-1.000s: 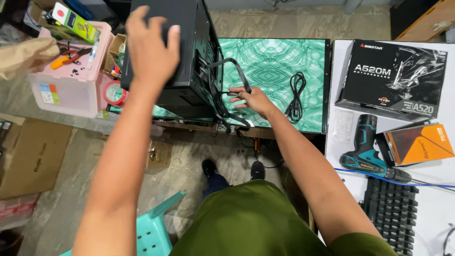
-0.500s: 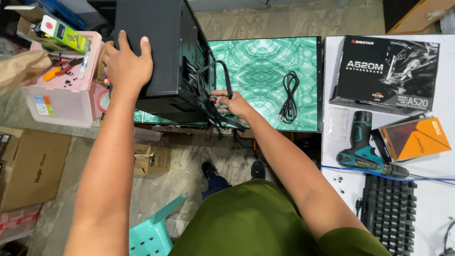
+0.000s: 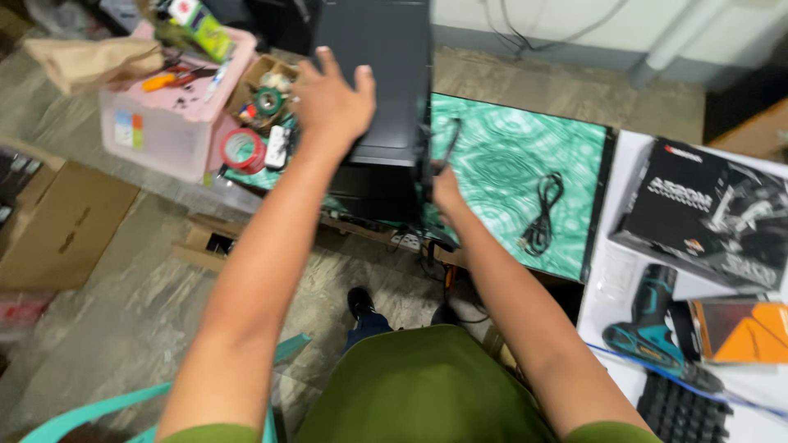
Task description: The person uses a screwdriver to fasten components inside an open desktop computer case on a workbench, then rotates the case to route and connect cables at the rear, and finally unpacks a small storage drive from its box and handles it beside the case.
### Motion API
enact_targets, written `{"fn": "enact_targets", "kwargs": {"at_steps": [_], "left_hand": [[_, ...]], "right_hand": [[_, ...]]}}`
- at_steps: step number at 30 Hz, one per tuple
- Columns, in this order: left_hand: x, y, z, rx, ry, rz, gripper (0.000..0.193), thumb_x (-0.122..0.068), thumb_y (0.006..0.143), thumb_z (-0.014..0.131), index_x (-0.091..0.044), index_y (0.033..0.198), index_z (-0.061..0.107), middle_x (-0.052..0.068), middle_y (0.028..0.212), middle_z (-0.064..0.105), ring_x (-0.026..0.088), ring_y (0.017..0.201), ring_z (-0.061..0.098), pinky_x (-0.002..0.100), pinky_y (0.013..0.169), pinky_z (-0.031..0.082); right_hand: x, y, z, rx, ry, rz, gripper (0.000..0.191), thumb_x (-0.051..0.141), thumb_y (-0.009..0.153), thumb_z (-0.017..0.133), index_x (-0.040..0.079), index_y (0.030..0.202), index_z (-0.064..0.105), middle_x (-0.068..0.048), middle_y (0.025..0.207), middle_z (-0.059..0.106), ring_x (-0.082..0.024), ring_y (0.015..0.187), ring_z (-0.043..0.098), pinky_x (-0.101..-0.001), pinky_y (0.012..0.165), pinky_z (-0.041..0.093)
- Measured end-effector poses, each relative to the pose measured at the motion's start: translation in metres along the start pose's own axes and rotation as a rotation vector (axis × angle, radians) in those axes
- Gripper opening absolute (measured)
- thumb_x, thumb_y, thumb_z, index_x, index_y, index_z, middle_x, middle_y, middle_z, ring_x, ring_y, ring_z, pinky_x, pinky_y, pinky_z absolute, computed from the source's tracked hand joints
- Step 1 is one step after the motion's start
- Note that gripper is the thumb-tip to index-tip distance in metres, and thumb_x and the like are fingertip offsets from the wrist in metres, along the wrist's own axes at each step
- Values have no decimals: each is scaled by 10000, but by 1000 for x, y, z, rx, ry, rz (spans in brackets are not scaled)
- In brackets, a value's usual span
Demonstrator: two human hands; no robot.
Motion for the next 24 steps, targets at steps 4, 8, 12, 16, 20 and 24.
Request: {"fn": "enact_targets", "kwargs": {"at_steps": [4,8,12,16,20,24], "left_hand": [[-1,5,3,88,-77,-11,899,-644,971,467,7,1560,274,313,1492,357,542,1208,520,563,946,508],[20,8,4,128,-139,140,908,-616,983,488,74,1533,275,378,1392,407,496,1018,636,479,860,553],[57,23,10,-172,-442,432,493,-462,1149,464,-26,1332,603,204,1208,708,392,1136,688,487,965,568],[107,45,62,353,-1182,-274,391,-320,1036,434,5,1191,585,214,997,690,424,888,678,505,730,576],[109,17,152,530,-1080,221,344,-209,1013,455,-10,1264,580,202,1130,681,378,1041,651,470,889,535],[80,-9,200,477,-1136,774,369,-98,989,477,-25,1338,574,190,1262,671,333,1194,625,435,1047,494]], "right_hand": [[-10,3,-20,237,514,237,223,299,1016,549,111,1000,669,0,833,636,-141,746,572,-312,679,483],[-15,-6,-33,206,289,79,88,142,1004,570,117,1033,649,43,823,585,-106,719,506,-298,613,393],[-2,-21,-24,141,31,-63,163,87,970,572,70,1085,686,36,885,645,-97,772,551,-284,684,475],[11,-25,-16,153,201,82,239,116,973,537,153,1172,665,30,992,708,-98,824,614,-263,729,509],[10,-25,-18,106,190,159,137,73,987,594,50,1086,686,-54,941,681,-184,792,617,-342,662,489],[11,-30,-14,64,101,155,200,-6,916,605,61,1077,703,-70,989,713,-209,833,662,-363,690,538]]}}
Point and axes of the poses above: each hand's wrist, its own y-axis towards the middle knuckle, its own z-axis out of the palm, x = y × z, the point moved 1 cm from there along y, towards the middle knuckle
